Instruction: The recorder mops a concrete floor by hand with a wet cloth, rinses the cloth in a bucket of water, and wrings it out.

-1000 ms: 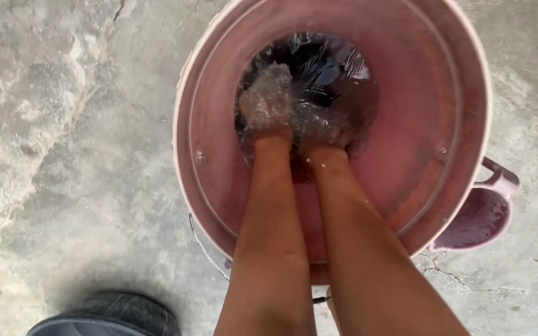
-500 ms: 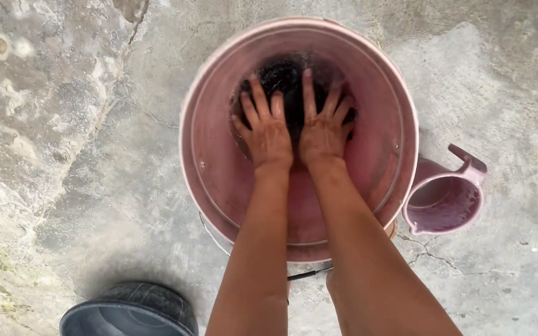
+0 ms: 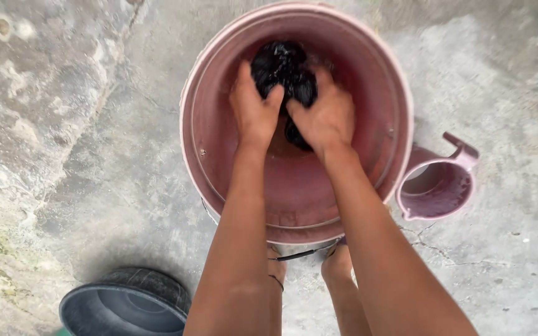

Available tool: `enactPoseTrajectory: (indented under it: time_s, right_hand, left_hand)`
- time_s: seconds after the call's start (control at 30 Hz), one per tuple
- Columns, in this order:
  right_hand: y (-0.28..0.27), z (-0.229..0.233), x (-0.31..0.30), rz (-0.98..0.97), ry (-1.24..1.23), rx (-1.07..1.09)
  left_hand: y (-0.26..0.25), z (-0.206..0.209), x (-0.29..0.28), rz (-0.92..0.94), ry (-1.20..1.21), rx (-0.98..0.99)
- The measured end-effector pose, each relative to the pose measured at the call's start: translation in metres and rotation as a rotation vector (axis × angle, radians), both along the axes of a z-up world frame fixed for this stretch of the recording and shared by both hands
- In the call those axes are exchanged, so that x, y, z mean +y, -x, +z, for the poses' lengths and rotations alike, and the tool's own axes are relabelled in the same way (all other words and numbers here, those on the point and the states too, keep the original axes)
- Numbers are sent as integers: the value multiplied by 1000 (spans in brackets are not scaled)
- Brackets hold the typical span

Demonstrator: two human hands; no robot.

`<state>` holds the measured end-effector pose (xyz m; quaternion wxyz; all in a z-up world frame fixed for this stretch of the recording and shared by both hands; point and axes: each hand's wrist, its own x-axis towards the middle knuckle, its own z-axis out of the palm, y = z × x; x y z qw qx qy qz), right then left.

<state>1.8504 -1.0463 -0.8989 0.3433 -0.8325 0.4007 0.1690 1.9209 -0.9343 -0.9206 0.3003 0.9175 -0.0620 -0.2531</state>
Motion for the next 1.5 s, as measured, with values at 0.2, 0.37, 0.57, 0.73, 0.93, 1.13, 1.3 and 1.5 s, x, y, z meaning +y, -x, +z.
enactPoseTrajectory:
  time_s: [0.2,0.37,0.57,0.73,0.93,1.13,1.3,1.5]
  right_hand:
    - [37,159,-15,-362,-151,-576]
    - [95,197,-57,-648,-211,-848]
    - [131,168,-126,-975,-364,-816]
    - [119,187,-94,-236,123,-444]
    - [106,194,15,299,108,-438]
    - [111,119,96,749,108,-217]
    - [125,74,98,907,171,-96]
    - [138,137,64,786,270,-384]
  left_hand:
    - [18,134,-25,263,880,80]
    - [41,234,-112,213,1060,308]
    - [50,205,-180,-247,645,198]
    - [15,205,-127,-119,594,-56]
    - [-8,182,-6,68,-225,-599]
    - [12,156,72,237,-232,216]
    - [22,99,108,133,-358,115]
    - [18,177,81,58,-355,185]
